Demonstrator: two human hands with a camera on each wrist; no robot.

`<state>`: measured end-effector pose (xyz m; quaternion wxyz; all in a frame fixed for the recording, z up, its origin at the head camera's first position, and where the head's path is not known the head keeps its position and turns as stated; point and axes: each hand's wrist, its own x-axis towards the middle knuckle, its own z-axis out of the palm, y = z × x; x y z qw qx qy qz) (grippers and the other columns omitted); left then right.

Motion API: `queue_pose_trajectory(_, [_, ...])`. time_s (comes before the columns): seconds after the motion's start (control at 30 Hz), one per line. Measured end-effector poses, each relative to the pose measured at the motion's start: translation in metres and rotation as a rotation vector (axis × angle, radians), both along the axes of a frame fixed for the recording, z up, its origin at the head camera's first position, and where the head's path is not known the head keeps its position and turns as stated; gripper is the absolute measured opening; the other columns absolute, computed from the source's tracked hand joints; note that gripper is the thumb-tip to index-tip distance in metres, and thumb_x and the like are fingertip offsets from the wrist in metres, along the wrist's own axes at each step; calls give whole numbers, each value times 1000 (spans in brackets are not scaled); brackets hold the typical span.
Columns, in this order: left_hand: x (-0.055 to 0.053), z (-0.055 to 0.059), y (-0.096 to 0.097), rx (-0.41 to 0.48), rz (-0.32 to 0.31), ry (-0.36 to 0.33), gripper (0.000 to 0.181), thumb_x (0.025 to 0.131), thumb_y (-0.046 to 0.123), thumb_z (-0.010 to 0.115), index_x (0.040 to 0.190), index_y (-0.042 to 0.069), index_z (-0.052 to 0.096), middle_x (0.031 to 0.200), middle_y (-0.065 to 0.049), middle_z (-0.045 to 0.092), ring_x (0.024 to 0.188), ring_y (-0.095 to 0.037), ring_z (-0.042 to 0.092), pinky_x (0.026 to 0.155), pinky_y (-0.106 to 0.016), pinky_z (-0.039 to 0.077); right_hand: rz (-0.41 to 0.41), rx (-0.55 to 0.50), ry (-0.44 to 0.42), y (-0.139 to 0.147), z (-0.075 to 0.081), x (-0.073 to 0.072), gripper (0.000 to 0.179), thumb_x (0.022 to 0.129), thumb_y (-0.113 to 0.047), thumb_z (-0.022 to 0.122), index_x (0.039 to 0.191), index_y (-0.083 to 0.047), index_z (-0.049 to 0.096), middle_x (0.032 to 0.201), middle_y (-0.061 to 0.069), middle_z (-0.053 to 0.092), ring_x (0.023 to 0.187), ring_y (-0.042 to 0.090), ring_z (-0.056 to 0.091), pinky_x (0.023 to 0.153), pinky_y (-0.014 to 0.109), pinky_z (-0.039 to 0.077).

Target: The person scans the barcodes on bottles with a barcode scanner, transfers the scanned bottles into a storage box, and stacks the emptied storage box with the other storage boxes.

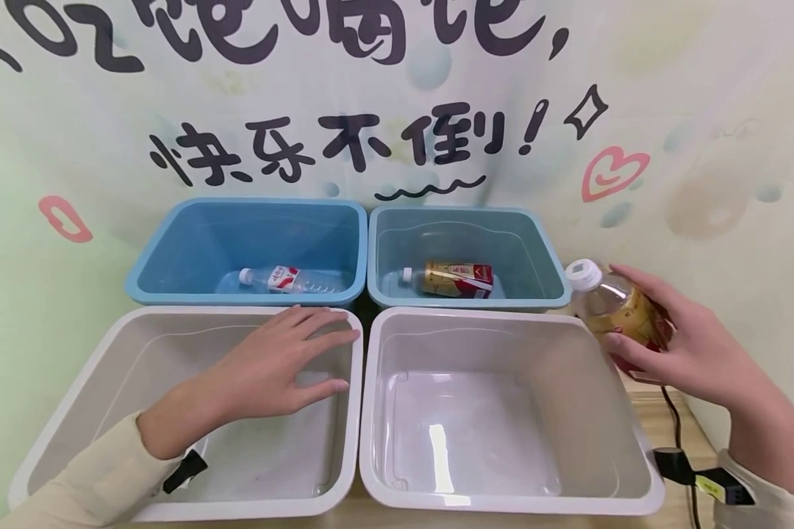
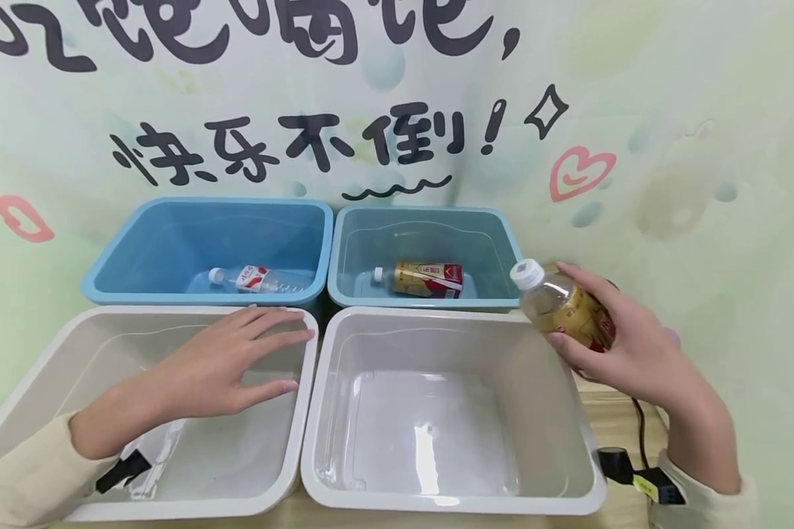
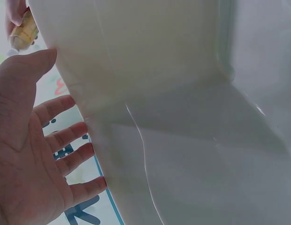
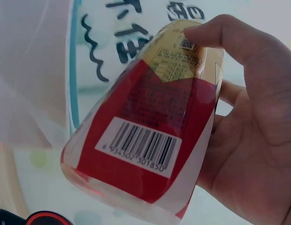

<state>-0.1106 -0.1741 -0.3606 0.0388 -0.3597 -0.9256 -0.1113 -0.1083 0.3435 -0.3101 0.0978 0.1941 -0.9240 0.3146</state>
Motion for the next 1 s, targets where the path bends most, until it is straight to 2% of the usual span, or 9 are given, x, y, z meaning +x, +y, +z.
queue_pose_trajectory(0.2, [1, -1, 0, 3, -4, 10, 61, 96, 55, 71, 150, 30, 60, 156, -1, 57, 145, -30, 52, 119, -60, 45, -81, -100, 29, 21, -12, 1, 94, 81, 12, 81, 162, -16, 43, 130, -22, 56, 98, -9, 58, 77, 1, 44])
queue_pose_trajectory(0.3, [0, -1, 0, 6, -7, 22, 61, 96, 55, 71, 151, 30, 60, 156, -2, 57, 146, -30, 52, 119, -59, 45, -96, -125, 44, 29, -16, 3, 94, 83, 13, 78, 163, -16, 41, 131, -22, 55, 92, -7, 57, 70, 5, 42])
queue_pose_trajectory(0.37, [0, -2, 1, 9, -16, 42, 61, 96, 55, 71, 150, 28, 60, 155, -2, 57, 145, -30, 52, 119, -58, 45, -110, -130, 53, 33, -20, 5, 93, 82, 13, 78, 163, -16, 41, 127, -23, 56, 85, -4, 56, 62, 11, 40])
queue_pose_trajectory(0.43, [-1, -3, 1, 11, -25, 62, 61, 96, 55, 72, 149, 27, 61, 155, -3, 58, 145, -30, 53, 119, -56, 45, -116, -132, 55, 36, -24, 6, 93, 82, 12, 78, 163, -16, 41, 124, -24, 57, 80, -2, 54, 59, 16, 39])
queue_pose_trajectory(0.57, [-1, -3, 1, 14, -33, 83, 61, 96, 55, 72, 149, 26, 62, 153, -4, 59, 143, -30, 53, 118, -54, 46, -131, -171, 60, 39, -33, 5, 92, 81, 14, 77, 162, -14, 43, 119, -23, 61, 77, 1, 55, 59, 18, 40])
queue_pose_trajectory(0.77, [-3, -3, 2, 22, -40, 84, 62, 95, 55, 73, 148, 26, 62, 153, -3, 59, 143, -29, 54, 118, -53, 46, -173, -208, 70, 38, -47, 4, 92, 84, 12, 75, 164, -17, 40, 130, -27, 58, 93, -4, 57, 74, 4, 44])
queue_pose_trajectory(0.87, [-3, -3, 2, 19, -40, 85, 61, 95, 54, 73, 148, 26, 62, 153, -3, 59, 143, -29, 54, 118, -53, 46, -178, -219, 66, 37, -52, 3, 93, 85, 12, 75, 165, -18, 38, 132, -29, 56, 96, -5, 57, 73, 4, 43])
queue_pose_trajectory(1.0, [-2, -3, 2, 15, -37, 94, 61, 95, 53, 73, 148, 26, 62, 152, -4, 59, 143, -29, 54, 118, -53, 46, -160, -253, 54, 36, -57, 3, 93, 86, 15, 73, 166, -17, 36, 137, -26, 56, 105, -5, 59, 80, 3, 45])
